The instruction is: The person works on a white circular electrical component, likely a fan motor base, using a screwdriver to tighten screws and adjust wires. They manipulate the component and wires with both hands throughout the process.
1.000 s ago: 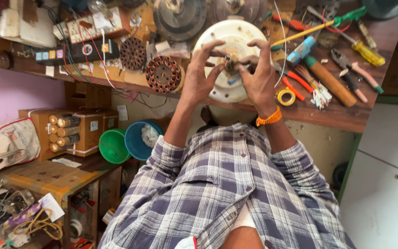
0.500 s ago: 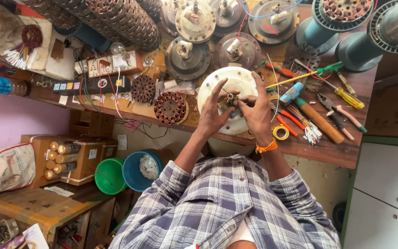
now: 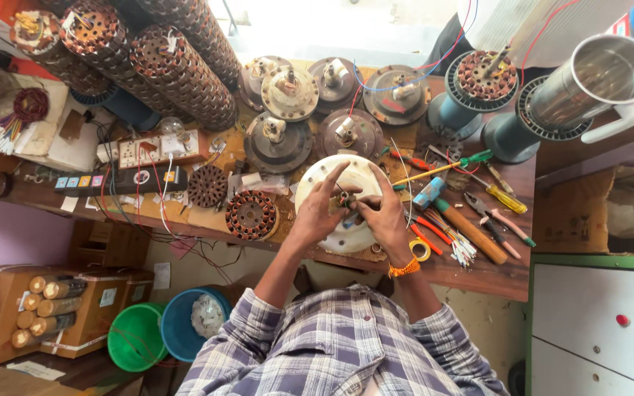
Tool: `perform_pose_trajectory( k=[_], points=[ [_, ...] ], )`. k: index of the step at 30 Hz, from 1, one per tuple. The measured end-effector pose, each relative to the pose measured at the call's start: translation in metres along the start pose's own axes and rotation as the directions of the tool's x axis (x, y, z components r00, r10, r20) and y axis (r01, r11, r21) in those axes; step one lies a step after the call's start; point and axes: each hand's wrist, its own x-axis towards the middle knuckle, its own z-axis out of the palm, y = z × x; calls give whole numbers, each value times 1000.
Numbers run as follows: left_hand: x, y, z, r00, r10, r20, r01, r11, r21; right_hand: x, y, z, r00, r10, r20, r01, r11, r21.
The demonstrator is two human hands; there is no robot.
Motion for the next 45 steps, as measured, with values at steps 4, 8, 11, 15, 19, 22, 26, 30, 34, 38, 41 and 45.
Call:
perform_pose_trajectory(
  k=[4, 8, 11, 15, 19, 22, 26, 30, 34, 38, 41, 45],
  points=[
    [-1, 2, 11, 990, 88, -112, -80, 994, 68, 1, 0, -7, 993, -98, -67, 73, 949, -307],
    [-2, -11, 29, 977, 23, -210, 22, 977, 212, -6, 9, -32, 884, -434, -174, 320, 833, -451],
    [-7, -34, 38, 975, 105, -198, -66, 979, 194, -21, 25, -56, 920, -368, -135, 295, 876, -381],
    [-21, -52, 38, 946, 256, -198, -229, 962, 150, -37, 50, -71, 981, -167, -99, 160, 985, -70],
    [-14, -47, 29, 913, 376, -157, -351, 921, 168, -46, 70, -83, 996, -8, -91, 0, 996, -94],
    [-12, -41, 20, 897, 425, -119, -394, 892, 220, -52, 87, -97, 995, -65, -80, 53, 987, -149],
    [-16, -41, 22, 852, 494, -172, -433, 851, 298, -60, 112, -119, 990, -23, -141, 11, 997, -81],
    [-17, -47, 29, 863, 471, -181, -400, 857, 324, -69, 126, -134, 981, -21, -195, 11, 999, -52],
    [-17, -50, 35, 864, 462, -199, -381, 859, 341, -76, 132, -132, 973, 5, -230, -11, 1000, -25],
    [-20, -52, 37, 875, 432, -216, -357, 880, 312, -78, 137, -123, 976, -22, -218, 12, 999, -46],
    [-20, -57, 33, 881, 433, -189, -376, 885, 276, -78, 139, -117, 978, -21, -209, 11, 999, -49],
    [-19, -65, 25, 887, 438, -148, -397, 885, 242, -76, 138, -111, 980, -23, -198, 13, 999, -50]
  ],
)
